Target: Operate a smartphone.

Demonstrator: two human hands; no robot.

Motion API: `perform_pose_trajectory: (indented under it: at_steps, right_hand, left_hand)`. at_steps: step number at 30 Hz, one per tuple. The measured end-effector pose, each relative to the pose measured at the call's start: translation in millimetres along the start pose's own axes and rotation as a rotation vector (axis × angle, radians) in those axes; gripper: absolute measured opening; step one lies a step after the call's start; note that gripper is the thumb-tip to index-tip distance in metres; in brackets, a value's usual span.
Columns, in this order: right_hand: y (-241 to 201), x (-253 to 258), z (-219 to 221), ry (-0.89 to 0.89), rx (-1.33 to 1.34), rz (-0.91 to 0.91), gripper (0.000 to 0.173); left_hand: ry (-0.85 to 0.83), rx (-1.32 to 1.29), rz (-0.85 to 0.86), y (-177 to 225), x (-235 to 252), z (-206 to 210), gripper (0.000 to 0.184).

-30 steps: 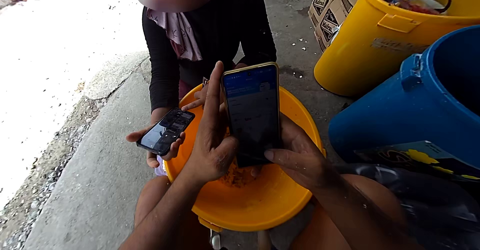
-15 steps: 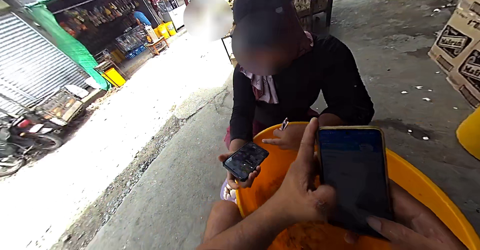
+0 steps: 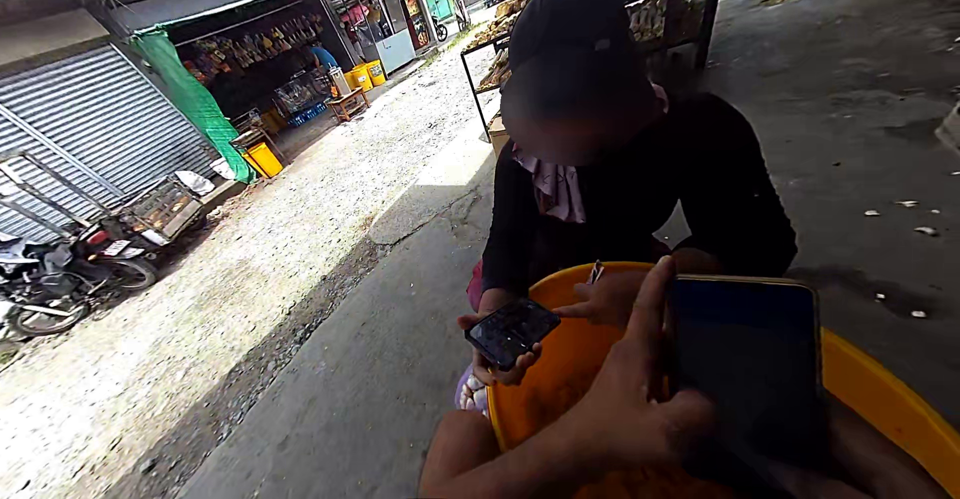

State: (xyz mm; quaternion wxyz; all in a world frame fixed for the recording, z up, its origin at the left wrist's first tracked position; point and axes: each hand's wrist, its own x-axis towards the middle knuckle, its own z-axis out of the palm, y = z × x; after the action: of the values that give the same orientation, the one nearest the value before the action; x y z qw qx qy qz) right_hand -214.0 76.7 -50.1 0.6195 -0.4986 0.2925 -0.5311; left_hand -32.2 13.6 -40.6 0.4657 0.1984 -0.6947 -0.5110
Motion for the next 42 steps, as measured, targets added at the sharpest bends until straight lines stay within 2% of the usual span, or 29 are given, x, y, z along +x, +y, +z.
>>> perform_pose_trajectory:
  at_steps: [8,12,18,22,33,42]
  right_hand:
    - [8.8,0.2,-5.8,-0.048,0.027,-0.038,0.057]
    - [-0.3,0.3,-0.7,-0.010,0.001,0.029,0.056]
    - [14.8,-0.6,-9.4,0.004,0.021,-0.018,0.052]
    - [32.3,-2.3,-20.9,-0.061,0.047,-0.078,0.054]
    - [33.2,-2.7,-18.2,-0.039,0.044,-0.087,0.060]
    - [35.6,-1.5,-16.7,-0.031,0.032,-0.077,0.060]
  left_hand:
    - [-0.001,-0.006,-0.012,1.0,0.5,0.0,0.101]
    - [0.006,-0.008,0.004,-0.3,0.7,0.5,0.101]
    - [0.013,-0.035,0.030,-6.1,-1.5,2.0,0.100]
    - [0.012,-0.036,0.043,-7.3,-1.5,1.7,0.100]
    - [0.011,-0.026,0.033,-6.1,-3.5,0.8,0.100]
    - [0.025,0.025,-0.056,-4.5,-10.2,-1.9,0.100]
